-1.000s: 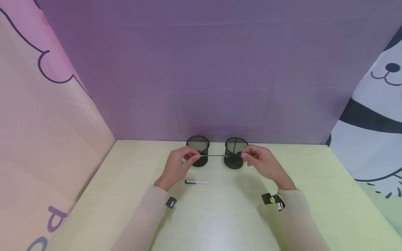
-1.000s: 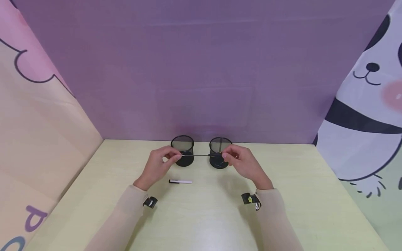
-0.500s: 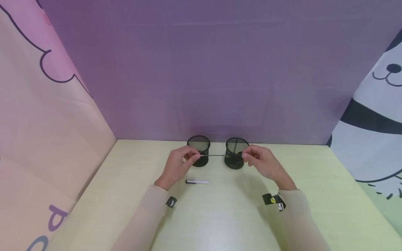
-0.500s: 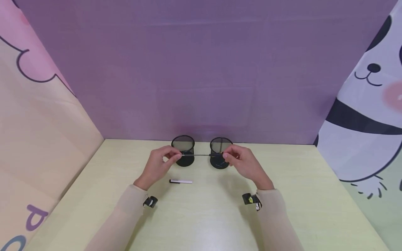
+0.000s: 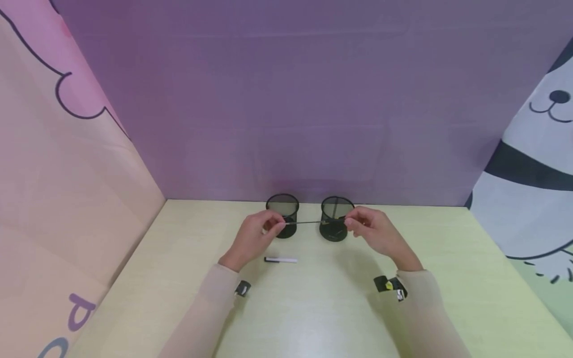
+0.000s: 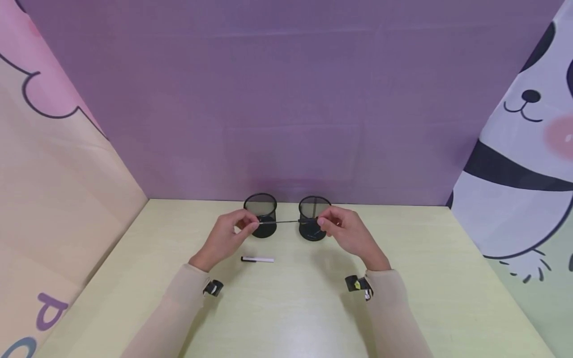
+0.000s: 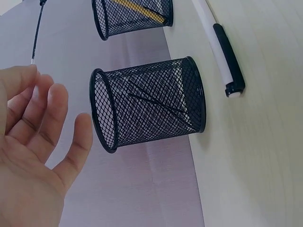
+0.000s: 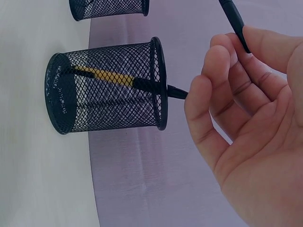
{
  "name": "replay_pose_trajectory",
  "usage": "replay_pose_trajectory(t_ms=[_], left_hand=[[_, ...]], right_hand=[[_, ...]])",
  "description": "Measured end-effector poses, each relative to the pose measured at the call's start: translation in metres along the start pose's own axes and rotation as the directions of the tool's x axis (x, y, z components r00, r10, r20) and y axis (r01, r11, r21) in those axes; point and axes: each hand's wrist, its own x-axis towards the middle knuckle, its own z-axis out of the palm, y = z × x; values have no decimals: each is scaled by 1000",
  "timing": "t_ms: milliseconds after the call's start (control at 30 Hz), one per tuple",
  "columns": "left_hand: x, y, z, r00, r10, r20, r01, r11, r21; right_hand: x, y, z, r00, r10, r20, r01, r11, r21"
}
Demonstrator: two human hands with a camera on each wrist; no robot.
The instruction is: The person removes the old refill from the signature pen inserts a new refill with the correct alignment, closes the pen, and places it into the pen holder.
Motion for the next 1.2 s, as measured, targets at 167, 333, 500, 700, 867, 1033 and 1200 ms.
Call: replay_pose_trajectory(t_ms=[167,333,500,700,867,1033,1200], left_hand=[[-1,0,-1,997,-40,59,39,999,13],[-1,0,-3,994,-67,90,66,998,19],[-1,0,-6,993,-77,93,76,997,17],[-1,-2,-8,991,-82,102,80,997,18],[-1,-6,-7,991,-77,111,71,996,59],[-2,-10,-6,986,-101,136,85,990,115],[-3,-12,-6,974,-143,177,112,979,172]], right_hand=[[0,0,-1,1000,4,-1,-4,1000,-11],[0,0,-3,1000,11,0,-11,1000,-9],[-1,0,-4,1000,10,-1,-10,1000,-2],[-1,-1,-4,1000,5,-6,-5,1000,2],[-1,-1,-4,1000,3,-6,-3,1000,4],[0,0,-4,1000,3,-4,-3,1000,-6],[0,1,-4,1000,7,-3,-7,1000,-9]])
